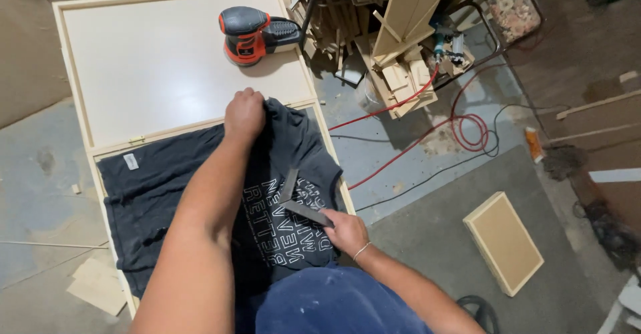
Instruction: Aligning a t-shirt inside a wooden frame and securing the edges using a square and a tucking tool.
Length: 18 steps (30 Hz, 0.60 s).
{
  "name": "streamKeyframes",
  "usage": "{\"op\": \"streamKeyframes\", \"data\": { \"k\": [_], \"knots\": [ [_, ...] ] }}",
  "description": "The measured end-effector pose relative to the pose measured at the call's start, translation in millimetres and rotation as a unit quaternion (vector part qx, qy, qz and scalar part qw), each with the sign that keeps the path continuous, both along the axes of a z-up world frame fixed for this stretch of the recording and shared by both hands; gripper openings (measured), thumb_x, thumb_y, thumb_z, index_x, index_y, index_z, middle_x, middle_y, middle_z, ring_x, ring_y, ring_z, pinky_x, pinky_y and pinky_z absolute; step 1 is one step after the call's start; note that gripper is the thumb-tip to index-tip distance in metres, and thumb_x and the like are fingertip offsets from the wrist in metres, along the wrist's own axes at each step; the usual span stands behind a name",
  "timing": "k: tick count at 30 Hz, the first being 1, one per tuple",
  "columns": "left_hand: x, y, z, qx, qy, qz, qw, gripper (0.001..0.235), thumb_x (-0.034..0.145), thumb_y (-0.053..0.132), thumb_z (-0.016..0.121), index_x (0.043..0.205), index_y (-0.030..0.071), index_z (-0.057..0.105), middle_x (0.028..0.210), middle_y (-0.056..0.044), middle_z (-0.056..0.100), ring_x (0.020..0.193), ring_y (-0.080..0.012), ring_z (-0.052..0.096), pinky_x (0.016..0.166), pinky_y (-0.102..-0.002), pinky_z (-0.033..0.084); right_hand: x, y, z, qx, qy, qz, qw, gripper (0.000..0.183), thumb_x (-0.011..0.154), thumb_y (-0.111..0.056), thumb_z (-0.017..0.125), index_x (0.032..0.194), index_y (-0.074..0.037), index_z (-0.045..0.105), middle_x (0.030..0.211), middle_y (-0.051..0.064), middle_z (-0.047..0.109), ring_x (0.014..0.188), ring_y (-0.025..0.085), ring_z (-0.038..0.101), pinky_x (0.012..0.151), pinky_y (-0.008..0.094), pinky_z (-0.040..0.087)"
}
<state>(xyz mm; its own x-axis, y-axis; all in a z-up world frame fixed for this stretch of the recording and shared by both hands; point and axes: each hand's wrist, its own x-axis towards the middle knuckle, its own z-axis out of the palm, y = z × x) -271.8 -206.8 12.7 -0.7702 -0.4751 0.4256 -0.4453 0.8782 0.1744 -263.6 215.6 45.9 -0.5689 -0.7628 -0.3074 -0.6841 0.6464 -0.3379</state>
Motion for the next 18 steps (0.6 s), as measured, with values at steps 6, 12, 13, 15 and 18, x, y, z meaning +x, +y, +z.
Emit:
{"op": "streamKeyframes", "data": {
  "k": [6,12,13,15,18],
  "knots": [
    [-42.8,96.9,36.3,0.112,-0.010,-0.103,0.988,0.007,0.078,0.017,0.065,0.073,0.013,0.068,0.073,-0.008,0.066,0.074,-0.0324,0.074,0.064,-0.045,0.061,13.3,3.1,15.1,-0.074,-0.073,-0.086,0.991,0.039,0.078,-0.026,0.080,0.117,-0.031,0.076,0.106,0.000,0.080,0.105,0.028,0.073,0.089,0.045,0.061],
    [-58.6,144.1,-2.5,0.165,-0.069,-0.113,0.977,0.014,0.075,0.015,0.066,0.084,0.014,0.077,0.085,-0.007,0.067,0.086,-0.0365,0.063,0.070,-0.050,0.051,18.3,32.2,42.9,-0.118,-0.133,-0.147,0.973,0.019,0.089,-0.023,0.070,0.105,-0.016,0.075,0.087,-0.004,0.076,0.078,0.011,0.068,0.068,0.028,0.051],
    [-58.3,141.2,-2.0,0.168,-0.069,-0.113,0.977,0.014,0.075,0.015,0.066,0.084,0.014,0.077,0.085,-0.007,0.067,0.086,-0.0365,0.063,0.070,-0.050,0.051,18.1,37.2,45.2,-0.115,-0.132,-0.148,0.973,0.019,0.089,-0.023,0.070,0.105,-0.016,0.075,0.087,-0.004,0.076,0.078,0.011,0.068,0.068,0.028,0.051],
    [-55.0,141.3,-3.6,0.150,-0.050,-0.081,0.984,0.014,0.073,0.016,0.068,0.085,0.014,0.076,0.086,-0.007,0.068,0.086,-0.0359,0.062,0.071,-0.050,0.051,22.6,51.9,49.2,-0.038,-0.110,-0.200,0.973,0.020,0.089,-0.030,0.069,0.107,-0.023,0.075,0.079,-0.003,0.076,0.073,0.012,0.069,0.067,0.029,0.050],
    [-63.3,136.0,-8.8,0.156,-0.080,-0.088,0.981,0.015,0.078,0.013,0.060,0.084,0.015,0.074,0.086,-0.008,0.068,0.084,-0.0377,0.063,0.070,-0.051,0.049,30.0,76.2,40.5,-0.023,-0.117,-0.209,0.971,0.025,0.085,-0.030,0.075,0.109,-0.023,0.075,0.089,-0.002,0.078,0.086,0.006,0.072,0.075,0.028,0.051]
  ]
}}
